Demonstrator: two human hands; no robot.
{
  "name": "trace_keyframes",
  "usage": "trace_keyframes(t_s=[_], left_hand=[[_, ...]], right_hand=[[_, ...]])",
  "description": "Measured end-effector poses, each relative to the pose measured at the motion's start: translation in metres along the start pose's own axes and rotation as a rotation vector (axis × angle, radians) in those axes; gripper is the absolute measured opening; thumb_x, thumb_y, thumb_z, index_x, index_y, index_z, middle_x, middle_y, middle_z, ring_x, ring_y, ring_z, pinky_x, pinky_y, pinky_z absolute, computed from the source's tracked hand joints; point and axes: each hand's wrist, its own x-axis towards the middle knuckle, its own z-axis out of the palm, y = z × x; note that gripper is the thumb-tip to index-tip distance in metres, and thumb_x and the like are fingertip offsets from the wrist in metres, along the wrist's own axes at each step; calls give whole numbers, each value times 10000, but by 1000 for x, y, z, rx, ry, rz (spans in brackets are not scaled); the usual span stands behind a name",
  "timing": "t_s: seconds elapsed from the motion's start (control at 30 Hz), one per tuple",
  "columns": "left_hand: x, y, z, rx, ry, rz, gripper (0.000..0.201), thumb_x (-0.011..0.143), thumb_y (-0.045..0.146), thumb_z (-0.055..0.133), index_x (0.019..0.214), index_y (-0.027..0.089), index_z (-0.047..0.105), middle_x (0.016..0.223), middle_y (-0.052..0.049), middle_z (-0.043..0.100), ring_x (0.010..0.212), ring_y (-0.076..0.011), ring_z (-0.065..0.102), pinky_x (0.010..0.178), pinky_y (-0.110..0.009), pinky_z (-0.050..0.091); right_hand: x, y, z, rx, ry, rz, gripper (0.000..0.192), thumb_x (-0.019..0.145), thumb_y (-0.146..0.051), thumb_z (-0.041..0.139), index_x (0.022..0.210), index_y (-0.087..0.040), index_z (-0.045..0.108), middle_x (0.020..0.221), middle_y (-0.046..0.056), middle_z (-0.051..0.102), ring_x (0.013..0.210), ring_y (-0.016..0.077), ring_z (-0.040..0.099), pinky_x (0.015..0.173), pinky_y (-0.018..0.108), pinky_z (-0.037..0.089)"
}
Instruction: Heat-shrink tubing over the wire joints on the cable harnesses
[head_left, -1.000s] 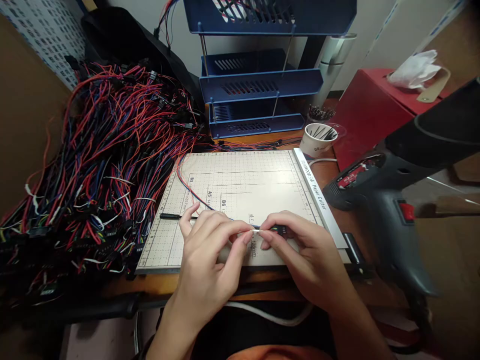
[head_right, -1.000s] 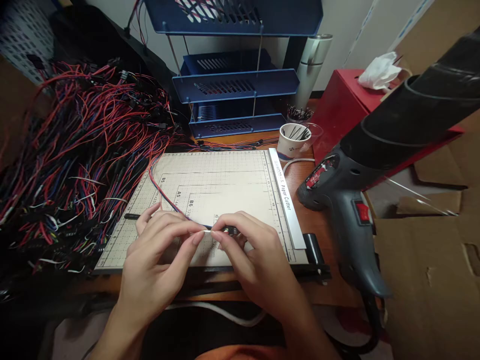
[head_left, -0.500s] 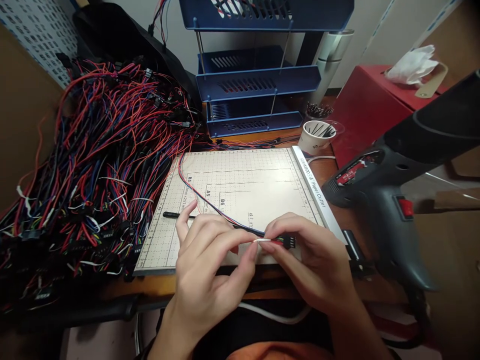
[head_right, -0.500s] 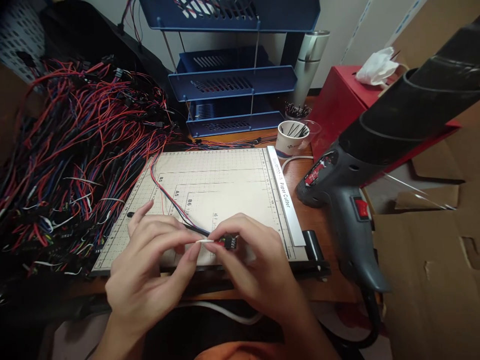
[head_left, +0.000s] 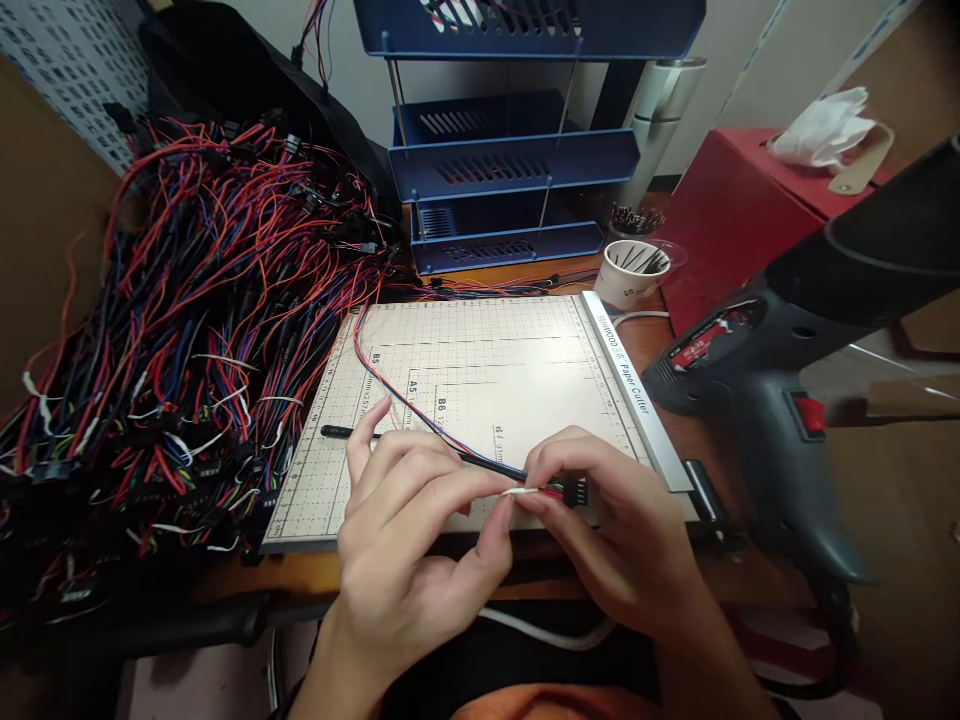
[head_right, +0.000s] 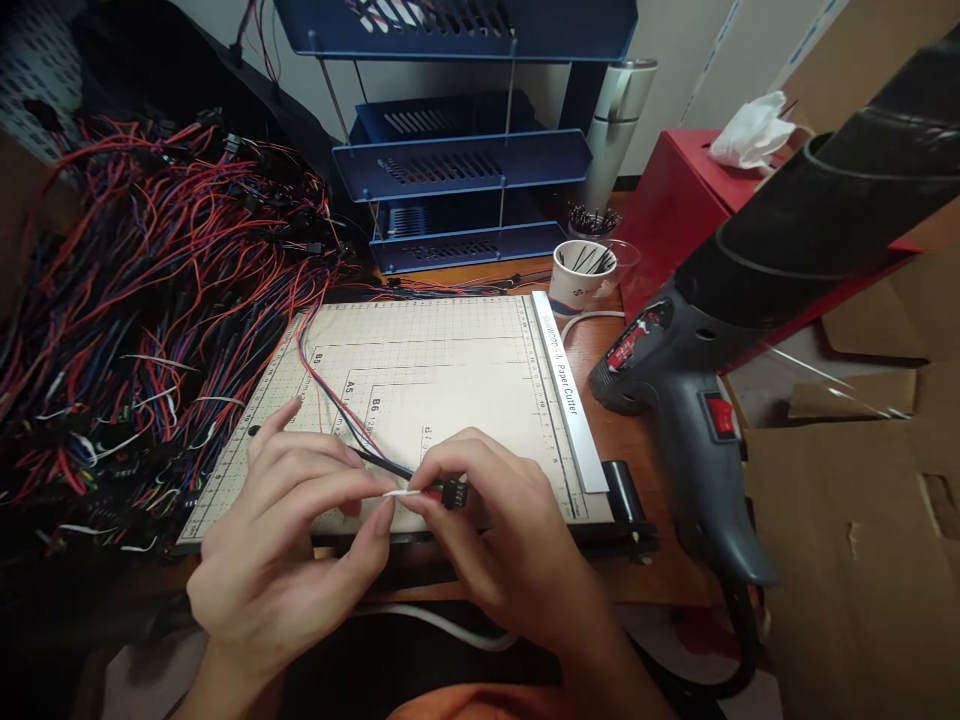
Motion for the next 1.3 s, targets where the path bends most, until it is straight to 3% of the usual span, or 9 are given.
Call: trace_keyframes(t_s=[0.2,0.4,0.57,0.93,1.3], left_hand=[[0,0,-1,-12,8,2,158,889,71,734,942,215,698,717,42,647,784,-152,611,1169,-634,370],[-1,-3,-3,-57,-6,-24,228,899,16,709,978,229,730,796,39,737,822,-148,626,1230,-610,347],[-1,-4,-5,-90,-7,-27,250,879,4,715,942,243,750,740,62,727,848,-150,670,1281,-607,291],[-2,-4,-6,-148,-69,-70,274,892,-12,705,987,242,745,752,52,707,858,-147,663,1250,-568,341],[-1,-3,-3,-37,-78,-65,210,941,40,686,998,238,731,820,38,737,836,-126,661,1264,-541,330]], right_hand=[[-2,1,1,15,4,2,145,1003,-114,671,1054,-235,609,908,-32,641,783,88,602,684,199,487],[-2,1,0,23,23,5,146,1015,-111,660,1079,-239,636,939,-27,675,826,92,632,731,201,507],[2,0,-1,34,0,-15,115,1019,-108,657,1064,-212,637,932,-14,680,852,95,644,759,196,511],[2,-1,-2,67,-22,-9,90,1025,-129,663,1050,-215,659,929,-12,688,843,97,653,745,201,512],[0,1,-1,-9,2,51,125,1012,-120,664,1052,-235,637,906,-21,687,790,108,654,684,224,506]])
